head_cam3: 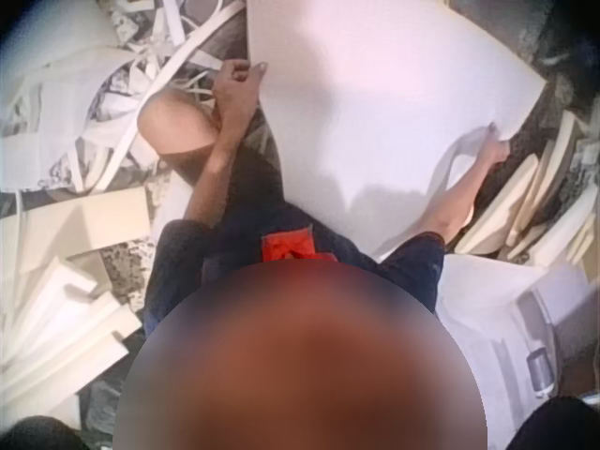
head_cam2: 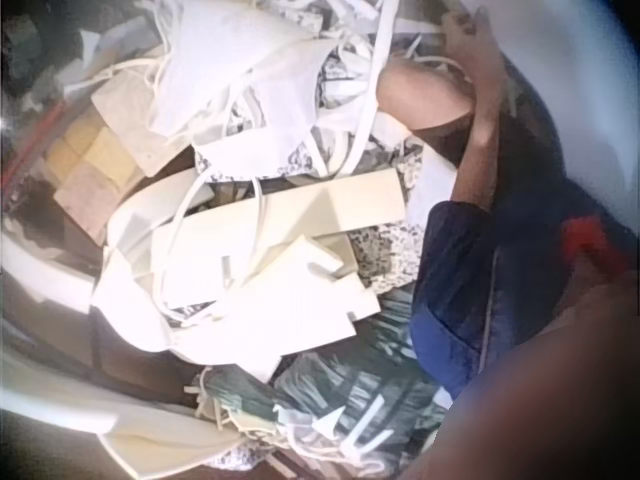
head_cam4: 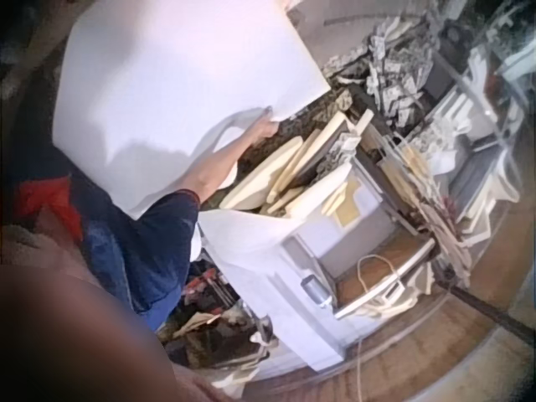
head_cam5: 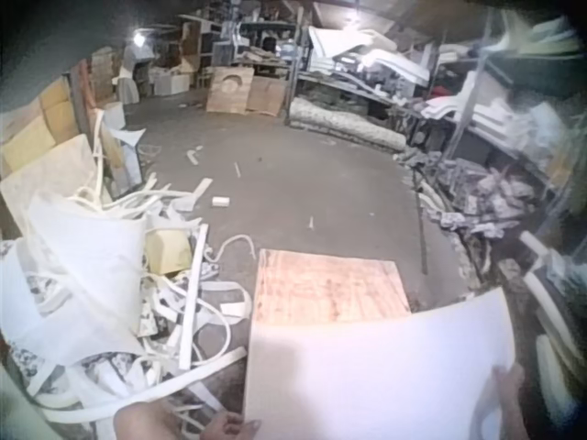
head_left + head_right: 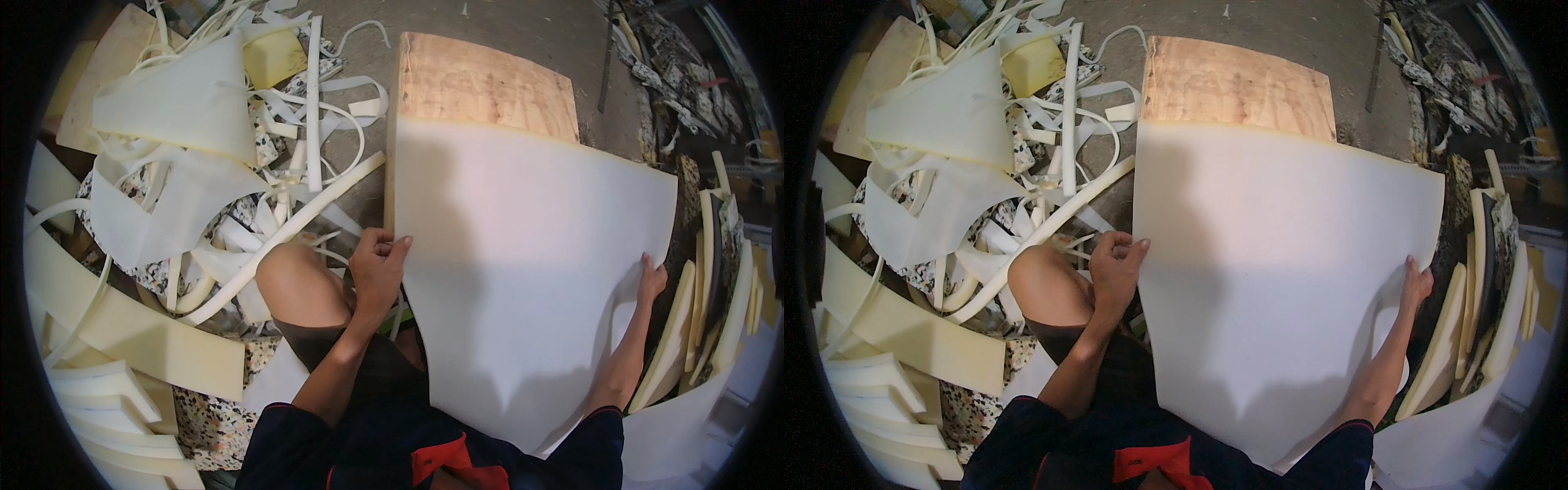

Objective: The person picks up a white sheet, sprays a wooden box with a spray gun, then wraps the box with the sheet and smooths it down. The person repeats the spray and wrap steps on the same box.

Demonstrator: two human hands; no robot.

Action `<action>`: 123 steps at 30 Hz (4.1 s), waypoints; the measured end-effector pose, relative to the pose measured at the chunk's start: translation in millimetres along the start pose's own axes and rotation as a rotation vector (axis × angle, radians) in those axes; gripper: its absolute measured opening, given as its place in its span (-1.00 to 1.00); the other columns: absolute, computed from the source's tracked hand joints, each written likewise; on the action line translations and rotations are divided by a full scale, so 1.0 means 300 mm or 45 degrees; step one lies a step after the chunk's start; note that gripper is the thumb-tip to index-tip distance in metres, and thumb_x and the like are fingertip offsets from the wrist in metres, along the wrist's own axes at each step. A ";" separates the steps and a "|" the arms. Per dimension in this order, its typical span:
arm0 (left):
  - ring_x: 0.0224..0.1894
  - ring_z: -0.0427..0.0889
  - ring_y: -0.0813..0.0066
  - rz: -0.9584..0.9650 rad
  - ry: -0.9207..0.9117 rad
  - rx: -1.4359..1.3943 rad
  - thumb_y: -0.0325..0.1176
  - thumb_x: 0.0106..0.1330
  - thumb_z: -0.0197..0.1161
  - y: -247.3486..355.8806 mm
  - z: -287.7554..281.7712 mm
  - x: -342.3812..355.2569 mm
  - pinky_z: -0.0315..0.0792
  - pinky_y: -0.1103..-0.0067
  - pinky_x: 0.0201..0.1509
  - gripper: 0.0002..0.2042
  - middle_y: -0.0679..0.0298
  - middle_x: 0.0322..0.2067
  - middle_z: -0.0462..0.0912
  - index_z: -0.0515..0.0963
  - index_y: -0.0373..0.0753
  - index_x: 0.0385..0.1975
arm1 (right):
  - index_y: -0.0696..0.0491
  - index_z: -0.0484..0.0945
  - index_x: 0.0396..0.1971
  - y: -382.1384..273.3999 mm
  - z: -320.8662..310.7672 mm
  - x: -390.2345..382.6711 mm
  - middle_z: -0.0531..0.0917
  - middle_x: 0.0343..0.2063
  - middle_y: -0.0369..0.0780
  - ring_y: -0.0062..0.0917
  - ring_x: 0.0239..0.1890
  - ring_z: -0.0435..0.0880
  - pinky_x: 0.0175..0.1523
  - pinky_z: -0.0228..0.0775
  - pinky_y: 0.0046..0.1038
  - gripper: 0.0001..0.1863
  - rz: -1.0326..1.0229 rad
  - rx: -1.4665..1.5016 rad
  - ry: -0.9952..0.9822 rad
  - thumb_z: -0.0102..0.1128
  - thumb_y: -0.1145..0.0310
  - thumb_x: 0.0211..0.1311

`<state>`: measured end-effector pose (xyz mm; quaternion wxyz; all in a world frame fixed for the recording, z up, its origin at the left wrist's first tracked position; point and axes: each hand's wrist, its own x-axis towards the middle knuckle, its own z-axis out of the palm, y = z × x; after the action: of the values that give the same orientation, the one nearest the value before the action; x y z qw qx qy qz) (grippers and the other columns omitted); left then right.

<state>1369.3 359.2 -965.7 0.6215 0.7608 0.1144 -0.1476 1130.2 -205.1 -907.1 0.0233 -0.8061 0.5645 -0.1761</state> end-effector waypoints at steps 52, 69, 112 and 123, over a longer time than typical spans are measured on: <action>-0.57 0.43 0.64 -0.282 -0.130 -0.077 -0.35 0.10 0.45 -0.110 -0.054 -0.106 0.34 0.62 -0.49 -0.66 0.32 -0.62 0.47 0.37 -0.31 -0.35 | 0.26 0.66 -0.15 0.015 -0.008 0.013 0.72 -0.22 -0.06 -0.27 -0.15 0.68 -0.01 0.44 -0.29 -0.31 -0.053 -0.089 -0.140 0.46 -0.10 -0.05; -0.50 0.41 0.68 -0.018 -0.142 0.078 -0.42 0.19 0.39 -0.169 -0.067 -0.123 0.31 0.66 -0.45 -0.72 0.35 -0.54 0.45 0.35 -0.30 -0.33 | 0.16 0.66 -0.11 0.059 0.064 -0.008 0.72 -0.23 -0.02 -0.18 -0.14 0.69 -0.01 0.46 -0.25 -0.35 -0.046 -0.046 -0.186 0.42 -0.09 -0.05; 0.50 -0.24 -0.14 1.442 -0.875 1.399 0.25 0.35 -0.05 0.134 0.600 0.147 -0.26 -0.11 0.43 -0.16 -0.07 0.45 -0.08 0.09 -0.38 0.39 | 0.13 0.70 -0.27 0.058 0.050 0.163 0.73 -0.43 -0.20 -0.51 -0.38 0.67 -0.18 0.47 -0.45 -0.55 0.105 0.284 -0.119 0.48 0.06 -0.01; 0.43 -0.07 -0.31 1.635 -0.828 1.439 0.19 0.34 0.03 0.152 0.663 0.160 0.00 -0.17 0.33 -0.16 -0.22 0.37 0.05 0.15 -0.52 0.31 | 0.16 0.68 -0.26 0.078 0.165 0.144 0.72 -0.32 -0.05 -0.25 -0.23 0.72 -0.03 0.49 -0.29 -0.40 0.228 0.051 -0.290 0.50 -0.07 -0.16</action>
<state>1413.8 154.8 -978.3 0.1208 0.7902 -0.6007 -0.0145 1137.3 -261.2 -947.9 0.1187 -0.7668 0.6241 -0.0919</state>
